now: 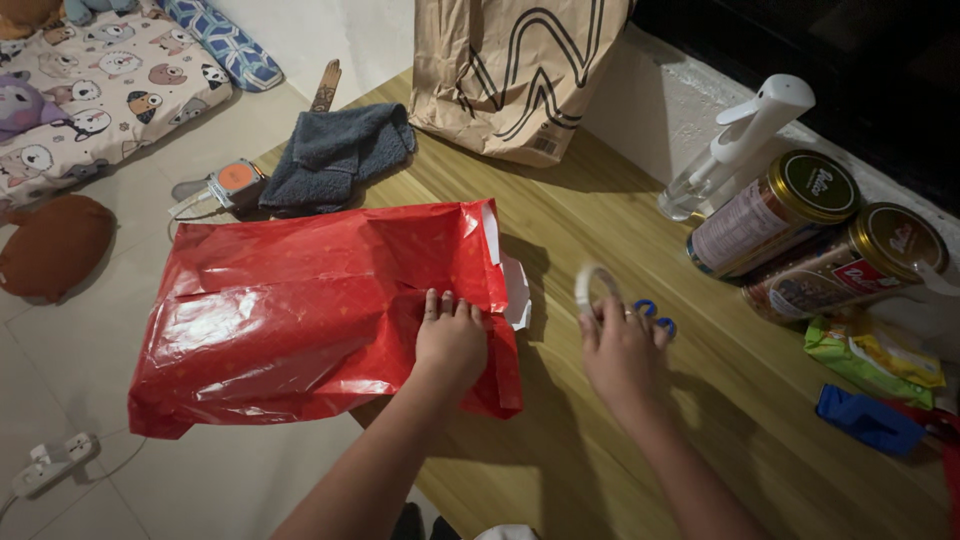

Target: The person seals a red padded envelope using clear adhesive tape and scissors. They pull tape from the roll, cut it, and press it along the envelope's seam to secure it.

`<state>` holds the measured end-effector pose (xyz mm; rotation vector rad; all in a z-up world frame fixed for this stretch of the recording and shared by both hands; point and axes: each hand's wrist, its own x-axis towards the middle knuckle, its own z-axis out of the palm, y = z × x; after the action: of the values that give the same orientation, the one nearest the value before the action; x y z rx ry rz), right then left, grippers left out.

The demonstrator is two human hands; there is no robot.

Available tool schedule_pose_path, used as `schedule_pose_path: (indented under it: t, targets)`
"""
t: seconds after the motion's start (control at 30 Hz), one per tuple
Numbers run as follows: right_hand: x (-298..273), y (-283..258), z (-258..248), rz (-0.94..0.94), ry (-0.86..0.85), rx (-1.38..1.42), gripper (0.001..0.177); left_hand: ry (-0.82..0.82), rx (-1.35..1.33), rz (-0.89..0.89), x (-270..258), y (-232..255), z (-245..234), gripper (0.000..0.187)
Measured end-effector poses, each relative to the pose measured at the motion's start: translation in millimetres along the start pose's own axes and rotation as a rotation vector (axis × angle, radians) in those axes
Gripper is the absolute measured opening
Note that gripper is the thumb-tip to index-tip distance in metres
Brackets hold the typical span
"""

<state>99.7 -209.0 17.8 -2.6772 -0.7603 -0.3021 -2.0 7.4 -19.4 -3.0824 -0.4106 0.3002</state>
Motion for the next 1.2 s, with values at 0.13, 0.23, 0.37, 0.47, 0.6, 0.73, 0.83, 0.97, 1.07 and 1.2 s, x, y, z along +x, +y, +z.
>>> schedule_pose_path:
  t: [0.13,0.23,0.37,0.47,0.6,0.73,0.83,0.97,1.07,1.2]
  targets:
    - [17.1,-26.9,-6.7,-0.092,0.077,0.530,0.027,-0.011,0.030,0.035,-2.7,-2.8,-6.3,0.052]
    - [22.9,-48.4,-8.4,-0.092,0.000,0.822,0.022,0.108,-0.019,0.070,-11.5,-2.3,-22.8,0.050]
    - [39.1,-76.2,-8.6,-0.040,-0.043,0.842,0.024,0.173,-0.404,-0.104,-23.8,-9.6,-62.0,0.034]
    - [50.3,-90.0,-0.6,-0.121,-0.052,0.724,0.022,0.283,-0.228,-0.182,-35.6,-32.3,-83.0,0.049]
    - [55.6,-108.9,31.5,-0.270,0.139,0.519,0.024,0.283,0.018,-0.160,-55.9,-53.8,-78.0,0.037]
    - [61.3,-115.5,66.0,-0.264,0.101,0.679,0.024,0.423,-0.101,-0.051,-61.4,-63.9,-63.1,0.049]
    - [62.7,-113.1,85.5,-0.162,0.211,0.600,0.026,0.414,-0.144,-0.046,-63.4,-62.5,-57.1,0.043]
    - [59.1,-97.2,96.8,0.034,0.227,0.446,0.045,0.399,-0.115,-0.086,-64.1,-55.8,-56.2,0.039]
    - [55.8,-90.4,102.4,0.023,0.264,0.394,0.058,0.379,-0.095,-0.088,-63.5,-54.7,-56.1,0.040]
    - [61.5,-89.1,105.8,0.220,-0.018,0.523,0.056,0.416,-0.069,-0.070,-63.6,-54.3,-55.4,0.048]
